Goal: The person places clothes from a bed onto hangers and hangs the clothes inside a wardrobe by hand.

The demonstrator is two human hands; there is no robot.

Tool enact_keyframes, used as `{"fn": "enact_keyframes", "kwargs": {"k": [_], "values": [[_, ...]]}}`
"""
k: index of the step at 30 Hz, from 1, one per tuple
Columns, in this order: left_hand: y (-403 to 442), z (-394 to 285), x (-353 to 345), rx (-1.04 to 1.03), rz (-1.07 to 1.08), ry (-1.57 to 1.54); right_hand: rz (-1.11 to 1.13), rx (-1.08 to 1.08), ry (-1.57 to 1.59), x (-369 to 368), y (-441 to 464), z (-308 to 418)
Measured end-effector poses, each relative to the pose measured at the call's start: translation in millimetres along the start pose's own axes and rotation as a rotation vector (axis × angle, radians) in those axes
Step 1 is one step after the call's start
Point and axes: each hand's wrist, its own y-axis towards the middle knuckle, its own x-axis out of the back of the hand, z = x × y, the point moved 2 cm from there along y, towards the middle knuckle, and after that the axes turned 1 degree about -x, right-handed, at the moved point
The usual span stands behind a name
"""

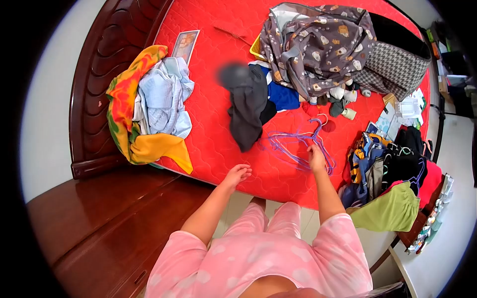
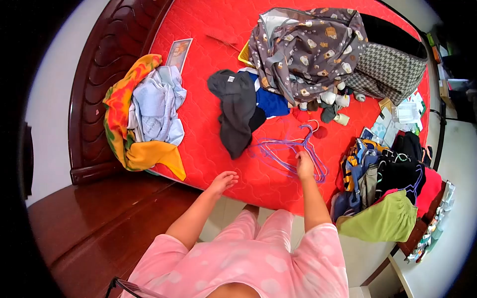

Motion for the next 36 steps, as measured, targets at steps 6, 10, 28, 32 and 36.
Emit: {"fn": "enact_keyframes", "kwargs": {"k": [6,10,28,32,36], "values": [[-3.2,-30.8,-1.1,-0.120,-0.105,-0.010,0.121,0.242,-0.006,66.9,-47.0,116.0],[-15.2,-59.0,4.7,-0.200,-0.157,0.057,0.135,0.257,0.070,111.3,-77.2,172.5],[84.1,-77.5,-10.9,-0.493,0.066,0.442,0.098,-0.183,0.394,74.7,-104.8,211.6],[150.8,-82.6,-3.7,-0.496,-0.152,0.710,0.047,-0.281,0.351,71.0,-126.2,188.1],[124.4,-119.9,-14.1,-0.476,-0.249,1.163,0.031,-0.358,0.328,72.1,-151.2,168.9]]}}
